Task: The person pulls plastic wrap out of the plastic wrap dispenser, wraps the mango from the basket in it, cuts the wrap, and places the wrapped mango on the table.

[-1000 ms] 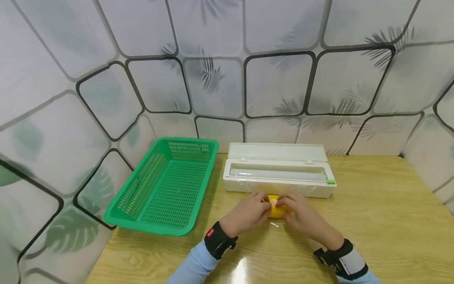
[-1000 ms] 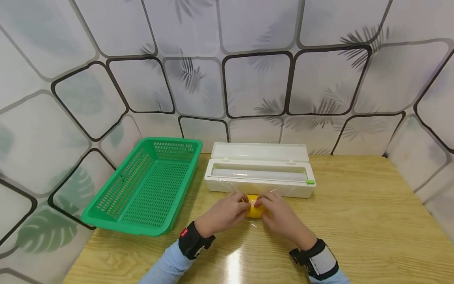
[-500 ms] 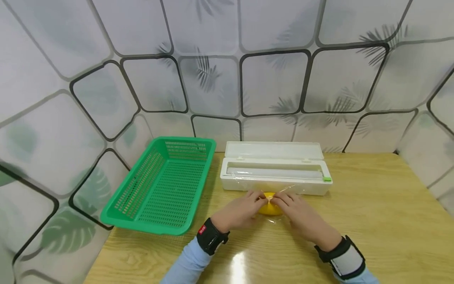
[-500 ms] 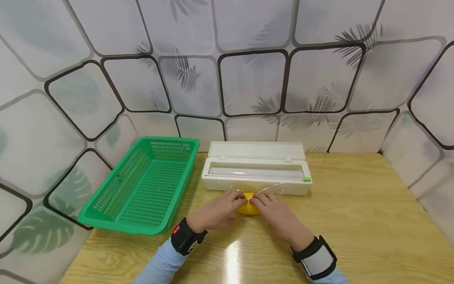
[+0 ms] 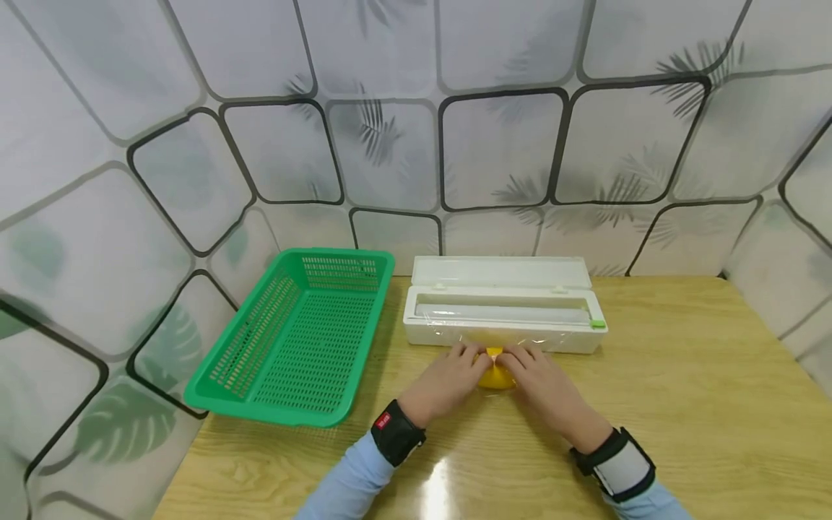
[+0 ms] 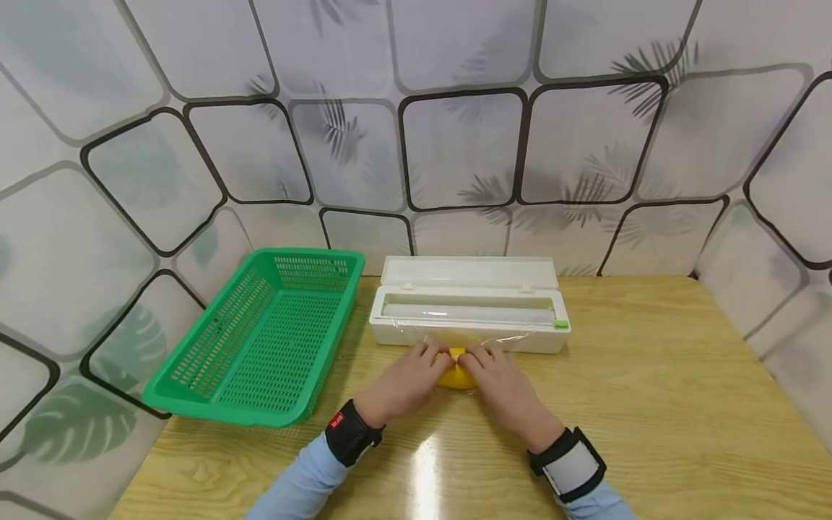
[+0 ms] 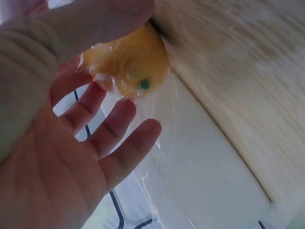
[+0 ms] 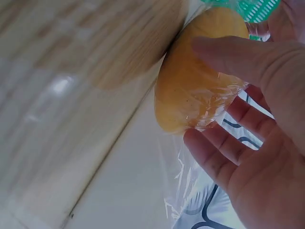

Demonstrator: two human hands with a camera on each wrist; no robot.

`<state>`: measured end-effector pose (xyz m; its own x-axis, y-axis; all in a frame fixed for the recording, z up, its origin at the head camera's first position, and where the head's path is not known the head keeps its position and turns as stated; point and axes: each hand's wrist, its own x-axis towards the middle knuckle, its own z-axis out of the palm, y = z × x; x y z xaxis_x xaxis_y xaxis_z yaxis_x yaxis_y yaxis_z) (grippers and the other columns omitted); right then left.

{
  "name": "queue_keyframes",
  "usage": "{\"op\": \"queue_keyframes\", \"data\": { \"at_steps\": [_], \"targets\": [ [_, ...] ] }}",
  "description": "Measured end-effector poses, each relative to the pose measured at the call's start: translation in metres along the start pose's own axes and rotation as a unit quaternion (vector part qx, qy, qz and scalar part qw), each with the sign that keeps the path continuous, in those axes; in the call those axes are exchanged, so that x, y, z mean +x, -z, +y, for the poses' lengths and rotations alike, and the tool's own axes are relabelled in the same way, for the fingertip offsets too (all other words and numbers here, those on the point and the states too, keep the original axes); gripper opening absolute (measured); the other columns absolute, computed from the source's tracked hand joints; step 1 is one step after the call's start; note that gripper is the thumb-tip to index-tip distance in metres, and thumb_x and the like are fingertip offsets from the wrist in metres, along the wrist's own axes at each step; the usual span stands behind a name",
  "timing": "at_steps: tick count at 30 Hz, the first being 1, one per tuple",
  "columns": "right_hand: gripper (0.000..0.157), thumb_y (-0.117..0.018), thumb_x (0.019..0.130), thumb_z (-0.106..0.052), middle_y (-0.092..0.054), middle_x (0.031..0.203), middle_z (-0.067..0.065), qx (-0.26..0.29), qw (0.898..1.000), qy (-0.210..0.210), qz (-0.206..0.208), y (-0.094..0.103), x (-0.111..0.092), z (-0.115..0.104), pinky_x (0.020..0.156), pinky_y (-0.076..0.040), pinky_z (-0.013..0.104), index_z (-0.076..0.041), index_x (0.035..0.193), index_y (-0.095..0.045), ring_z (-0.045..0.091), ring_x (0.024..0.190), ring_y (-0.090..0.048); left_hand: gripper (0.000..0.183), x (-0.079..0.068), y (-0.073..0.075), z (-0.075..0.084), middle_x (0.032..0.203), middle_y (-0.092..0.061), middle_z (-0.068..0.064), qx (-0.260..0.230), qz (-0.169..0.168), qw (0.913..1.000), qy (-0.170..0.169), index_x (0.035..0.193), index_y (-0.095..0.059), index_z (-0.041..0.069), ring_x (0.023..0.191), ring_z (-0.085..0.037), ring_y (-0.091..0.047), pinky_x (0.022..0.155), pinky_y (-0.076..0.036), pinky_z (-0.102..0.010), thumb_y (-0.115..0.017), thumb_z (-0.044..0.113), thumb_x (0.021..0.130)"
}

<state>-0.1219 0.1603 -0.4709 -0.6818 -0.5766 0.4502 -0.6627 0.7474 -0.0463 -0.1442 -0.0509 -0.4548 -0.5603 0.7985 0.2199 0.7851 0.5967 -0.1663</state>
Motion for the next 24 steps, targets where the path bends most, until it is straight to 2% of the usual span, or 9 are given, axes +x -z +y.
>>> {"op": "queue_keyframes", "data": {
  "at_steps": [4,9,14,20,24],
  "targets": [
    [0.052,-0.086,0.068,0.003,-0.06,0.113,0.011,0.026,1.0,0.001,0.01,-0.002,-0.002,0.003,0.087,-0.052,0.041,-0.004,0.112,-0.06,0.027,0.099,-0.055,0.027,0.003,-0.003,0.004,0.119,-0.056,-0.007,0.012,0.014,0.9998,0.011,0.117,-0.055,0.011,0.098,-0.023,-0.056,0.079,-0.054,-0.026,-0.068,0.011,0.093],
    [0.054,-0.09,0.068,-0.004,-0.059,0.111,0.012,0.062,0.998,-0.021,0.015,-0.002,-0.004,0.009,0.086,-0.054,0.04,0.0,0.112,-0.059,0.026,0.099,-0.058,0.023,0.005,-0.003,0.006,0.117,-0.055,-0.007,-0.005,0.003,0.9994,0.033,0.115,-0.053,0.011,0.095,-0.022,-0.055,0.075,-0.053,-0.024,-0.066,0.012,0.095],
    [0.051,-0.091,0.067,-0.009,-0.059,0.11,0.012,0.076,0.997,-0.029,0.017,0.0,-0.004,0.013,0.084,-0.055,0.041,0.0,0.109,-0.062,0.026,0.1,-0.059,0.02,0.006,-0.002,0.006,0.12,-0.055,-0.01,-0.035,0.0,0.9982,0.049,0.114,-0.054,0.012,0.098,-0.024,-0.055,0.079,-0.053,-0.025,-0.063,0.01,0.097],
    [0.045,-0.089,0.071,-0.016,-0.061,0.11,0.01,0.107,0.993,-0.05,0.007,0.002,-0.003,0.016,0.082,-0.055,0.042,-0.004,0.108,-0.064,0.025,0.098,-0.061,0.021,0.005,0.0,0.0,0.112,-0.057,-0.006,-0.065,0.014,0.9971,0.035,0.114,-0.055,0.014,0.093,-0.023,-0.054,0.078,-0.05,-0.025,-0.064,0.007,0.096],
    [0.039,-0.086,0.074,-0.014,-0.063,0.108,0.01,0.111,0.993,-0.045,0.014,0.003,-0.003,0.018,0.081,-0.055,0.042,-0.004,0.107,-0.067,0.025,0.096,-0.062,0.023,0.005,0.001,-0.005,0.112,-0.056,-0.004,-0.094,0.005,0.995,0.033,0.115,-0.057,0.015,0.095,-0.022,-0.053,0.082,-0.048,-0.026,-0.067,0.012,0.095]
  ]
}}
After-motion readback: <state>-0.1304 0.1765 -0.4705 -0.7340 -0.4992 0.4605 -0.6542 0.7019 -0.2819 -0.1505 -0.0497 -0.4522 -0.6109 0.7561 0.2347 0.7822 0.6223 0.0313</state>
